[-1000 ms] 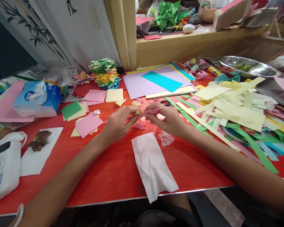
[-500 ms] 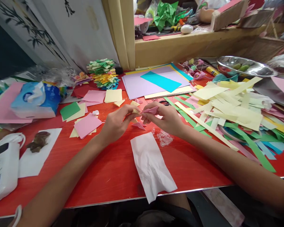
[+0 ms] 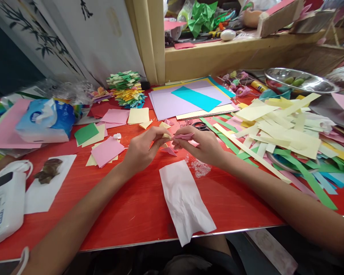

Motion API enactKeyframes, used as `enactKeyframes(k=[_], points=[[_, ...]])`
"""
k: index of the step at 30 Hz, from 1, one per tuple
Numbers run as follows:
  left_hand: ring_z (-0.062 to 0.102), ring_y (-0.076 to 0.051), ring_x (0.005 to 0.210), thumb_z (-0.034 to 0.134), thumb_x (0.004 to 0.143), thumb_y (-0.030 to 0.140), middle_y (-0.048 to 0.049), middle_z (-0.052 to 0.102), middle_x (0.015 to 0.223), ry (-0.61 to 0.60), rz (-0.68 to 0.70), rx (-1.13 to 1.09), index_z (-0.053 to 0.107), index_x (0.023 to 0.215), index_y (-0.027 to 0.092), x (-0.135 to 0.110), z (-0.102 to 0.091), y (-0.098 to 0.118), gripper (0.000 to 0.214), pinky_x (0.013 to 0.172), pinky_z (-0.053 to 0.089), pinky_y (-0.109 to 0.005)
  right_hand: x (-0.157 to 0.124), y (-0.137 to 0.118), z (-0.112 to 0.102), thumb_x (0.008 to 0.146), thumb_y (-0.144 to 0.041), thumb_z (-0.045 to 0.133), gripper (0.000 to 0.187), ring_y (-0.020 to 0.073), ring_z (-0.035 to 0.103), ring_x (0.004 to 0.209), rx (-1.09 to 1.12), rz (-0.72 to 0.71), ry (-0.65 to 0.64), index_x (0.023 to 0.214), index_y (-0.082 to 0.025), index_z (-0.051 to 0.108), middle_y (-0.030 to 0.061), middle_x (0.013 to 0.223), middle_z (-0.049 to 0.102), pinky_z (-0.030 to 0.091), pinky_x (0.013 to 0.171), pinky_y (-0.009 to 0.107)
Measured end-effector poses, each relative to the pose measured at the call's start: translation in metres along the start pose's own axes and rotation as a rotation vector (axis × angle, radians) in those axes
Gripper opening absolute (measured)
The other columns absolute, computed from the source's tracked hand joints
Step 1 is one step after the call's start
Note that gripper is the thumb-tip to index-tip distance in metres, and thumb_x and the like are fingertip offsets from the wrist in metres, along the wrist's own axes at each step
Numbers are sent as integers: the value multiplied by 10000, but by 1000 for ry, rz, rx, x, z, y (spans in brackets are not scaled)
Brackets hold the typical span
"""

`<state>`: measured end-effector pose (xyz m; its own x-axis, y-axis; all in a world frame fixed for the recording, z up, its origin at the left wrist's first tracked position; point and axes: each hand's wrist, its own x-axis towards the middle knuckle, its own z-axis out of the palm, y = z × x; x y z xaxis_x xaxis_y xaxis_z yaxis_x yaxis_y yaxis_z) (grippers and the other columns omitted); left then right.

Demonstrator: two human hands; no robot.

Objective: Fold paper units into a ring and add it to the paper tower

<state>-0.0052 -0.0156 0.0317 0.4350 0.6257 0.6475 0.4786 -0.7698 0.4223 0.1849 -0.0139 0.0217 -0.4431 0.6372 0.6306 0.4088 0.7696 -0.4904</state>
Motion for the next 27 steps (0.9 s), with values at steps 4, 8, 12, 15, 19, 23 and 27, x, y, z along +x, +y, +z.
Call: enactKeyframes(k=[4, 8, 12, 15, 19, 23, 27], points=[[664, -70, 777, 527, 841, 166, 34, 670, 868, 30, -15, -20, 513, 954, 198, -1, 1, 1, 118, 676, 534, -146, -1, 1, 0, 865, -172, 484, 49, 77, 646, 607, -73, -83, 32, 904, -162, 512, -13, 723, 678, 453, 508, 174], [671, -81, 795, 535, 838, 177, 33, 678, 870, 62, 25, -16, 510, 975, 207, -3, 3, 1, 142, 669, 541, -150, -1, 2, 0, 872, -156, 462, 67, 73, 646, 646, -70, -143, 42, 916, -171, 510, -19, 727, 677, 469, 550, 169], [672, -81, 787, 546, 826, 149, 28, 680, 863, 108, 80, 7, 510, 983, 205, -4, 5, -1, 171, 661, 541, -145, -1, 1, 1, 869, -143, 457, 84, 65, 637, 627, -89, -179, 79, 930, -171, 507, -17, 738, 677, 463, 545, 164], [669, -83, 796, 545, 826, 143, 24, 677, 867, 118, 98, 28, 510, 994, 212, -6, 6, -2, 185, 674, 543, -156, -2, 2, 3, 891, -169, 415, 99, 70, 637, 632, -109, -166, 61, 940, -171, 501, -7, 759, 677, 460, 543, 176], [665, -82, 795, 545, 828, 154, 27, 676, 868, 109, 104, 49, 516, 997, 219, -7, 6, -4, 183, 681, 536, -160, -2, 4, 4, 909, -180, 378, 113, 82, 642, 659, -144, -200, 55, 959, -162, 478, 8, 788, 677, 449, 548, 190], [658, -81, 766, 538, 834, 175, 31, 673, 842, 132, 68, 33, 526, 957, 212, -7, 8, -4, 129, 664, 527, -169, 0, 7, 3, 918, -257, 370, 158, 97, 617, 628, -207, -191, 22, 932, -148, 483, 37, 789, 671, 410, 513, 209], [639, -68, 696, 534, 836, 191, 34, 660, 802, 124, -3, 11, 521, 909, 204, -5, 9, -1, 75, 636, 514, -173, 1, 8, 1, 916, -281, 376, 175, 96, 564, 566, -244, -140, -15, 901, -154, 496, 34, 710, 643, 371, 495, 226]])
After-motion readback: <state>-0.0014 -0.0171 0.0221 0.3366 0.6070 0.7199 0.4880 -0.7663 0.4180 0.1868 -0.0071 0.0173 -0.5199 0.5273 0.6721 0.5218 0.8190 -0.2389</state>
